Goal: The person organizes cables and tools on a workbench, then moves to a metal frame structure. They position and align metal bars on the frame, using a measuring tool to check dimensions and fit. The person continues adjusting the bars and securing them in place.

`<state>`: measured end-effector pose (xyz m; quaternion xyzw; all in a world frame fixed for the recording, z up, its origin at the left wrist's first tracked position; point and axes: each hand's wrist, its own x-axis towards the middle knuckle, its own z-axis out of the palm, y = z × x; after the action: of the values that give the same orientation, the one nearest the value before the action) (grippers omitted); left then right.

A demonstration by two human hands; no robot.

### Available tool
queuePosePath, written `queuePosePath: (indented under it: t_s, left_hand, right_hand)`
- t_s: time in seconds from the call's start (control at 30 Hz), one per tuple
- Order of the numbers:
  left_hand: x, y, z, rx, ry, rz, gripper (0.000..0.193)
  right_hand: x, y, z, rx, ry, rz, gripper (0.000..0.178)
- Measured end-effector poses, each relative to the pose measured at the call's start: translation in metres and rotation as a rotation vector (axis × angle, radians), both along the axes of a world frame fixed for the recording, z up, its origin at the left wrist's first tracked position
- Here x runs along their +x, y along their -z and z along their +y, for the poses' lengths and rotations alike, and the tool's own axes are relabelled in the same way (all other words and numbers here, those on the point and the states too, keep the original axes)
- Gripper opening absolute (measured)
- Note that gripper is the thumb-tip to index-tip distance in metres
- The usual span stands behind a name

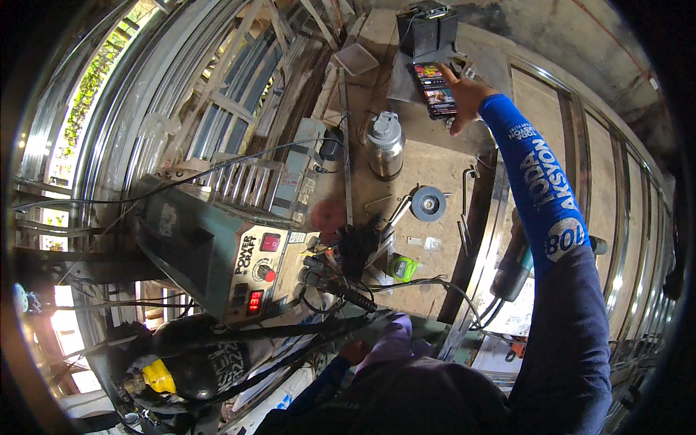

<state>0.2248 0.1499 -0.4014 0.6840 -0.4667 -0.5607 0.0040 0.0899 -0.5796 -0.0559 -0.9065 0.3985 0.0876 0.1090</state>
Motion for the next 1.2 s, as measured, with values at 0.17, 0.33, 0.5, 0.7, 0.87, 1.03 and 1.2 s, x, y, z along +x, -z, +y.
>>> queuePosePath:
  t_s: [0.17,0.33,0.5,0.7,0.87,1.03,1.2]
  left_hand:
    - [0.0,0.005,-0.004,-0.021,-0.073,0.008,0.055]
    - [0.002,-0.006,-0.02,-0.034,-0.109,0.045,0.055]
    - [0.014,-0.047,-0.055,0.033,0.133,0.073,0.047]
    - [-0.019,-0.233,-0.13,-0.216,-0.213,0.56,0.023]
    - [-0.055,-0.414,-0.205,-1.027,0.351,1.177,0.019]
    - [-0.135,-0.499,-0.192,-0.866,0.258,1.616,0.023]
    - [-0.19,-0.522,-0.182,-0.714,0.662,1.754,0.036]
  right_hand:
    - [-0.018,0.0,0.016,0.026,0.021,-0.139,0.158]
    - [-0.067,0.016,0.053,0.055,0.07,-0.659,0.123]
    - [-0.141,0.033,0.183,-0.054,0.159,-0.996,0.052]
    - [-0.244,-0.059,0.387,0.394,0.132,-1.047,0.015]
    - [-0.292,-0.155,0.471,0.442,-0.454,-1.58,0.02]
    - [-0.353,-0.188,0.536,0.461,-0.497,-1.487,0.018]
    - [-0.434,-0.165,0.609,0.407,-0.325,-1.498,0.025]
